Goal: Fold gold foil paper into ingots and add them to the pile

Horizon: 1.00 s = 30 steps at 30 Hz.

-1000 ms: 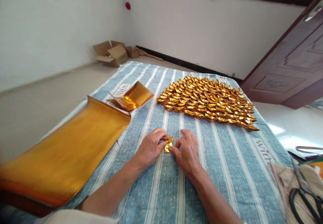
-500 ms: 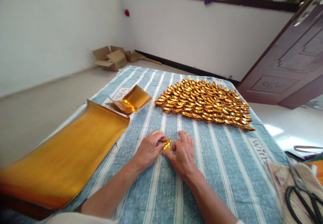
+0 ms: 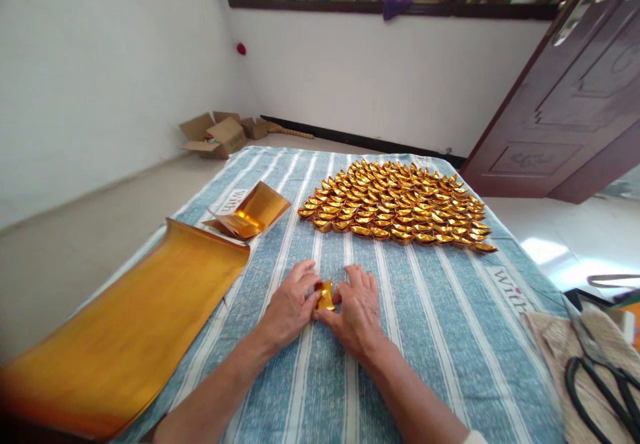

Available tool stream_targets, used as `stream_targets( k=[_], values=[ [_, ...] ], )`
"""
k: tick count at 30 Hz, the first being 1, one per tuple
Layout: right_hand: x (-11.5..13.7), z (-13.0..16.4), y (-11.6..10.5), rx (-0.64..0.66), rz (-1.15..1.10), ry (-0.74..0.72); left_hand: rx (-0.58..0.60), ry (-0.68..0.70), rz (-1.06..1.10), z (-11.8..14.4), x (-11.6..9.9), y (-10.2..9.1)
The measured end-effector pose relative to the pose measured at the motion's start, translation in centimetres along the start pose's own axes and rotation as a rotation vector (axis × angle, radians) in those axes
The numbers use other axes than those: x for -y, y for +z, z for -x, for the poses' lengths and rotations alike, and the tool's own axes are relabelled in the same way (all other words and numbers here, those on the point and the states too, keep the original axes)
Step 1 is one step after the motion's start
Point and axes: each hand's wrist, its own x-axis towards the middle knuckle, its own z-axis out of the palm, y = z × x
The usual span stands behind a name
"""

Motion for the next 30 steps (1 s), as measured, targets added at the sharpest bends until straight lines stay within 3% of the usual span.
stream_targets(
  k=[8, 15, 21, 26, 30],
  values=[
    [-0.5, 0.1, 0.5, -0.085, -0.119, -0.073, -0.069, -0.088, 0.182, 0.2, -0.2, -0.7],
    [-0.5, 0.1, 0.7, -0.154, -0.262, -0.08, -0.014, -0.355, 0.612, 0.3, -1.1, -1.0],
    [-0.1, -0.1, 0.2, -0.146, -0.438, -0.038, -0.052, -0.515, 0.91, 0.2, -1.4, -0.9],
    [0.3, -0.2, -0.1, -0.151, -0.495, -0.084, -0.085, -0.55, 0.998, 0.1, -1.9, -1.1],
    [0.3, -0.3, -0.3, -0.135, -0.561, -0.032, -0.098, -0.558, 1.03, 0.2, -2.3, -1.1]
  ],
)
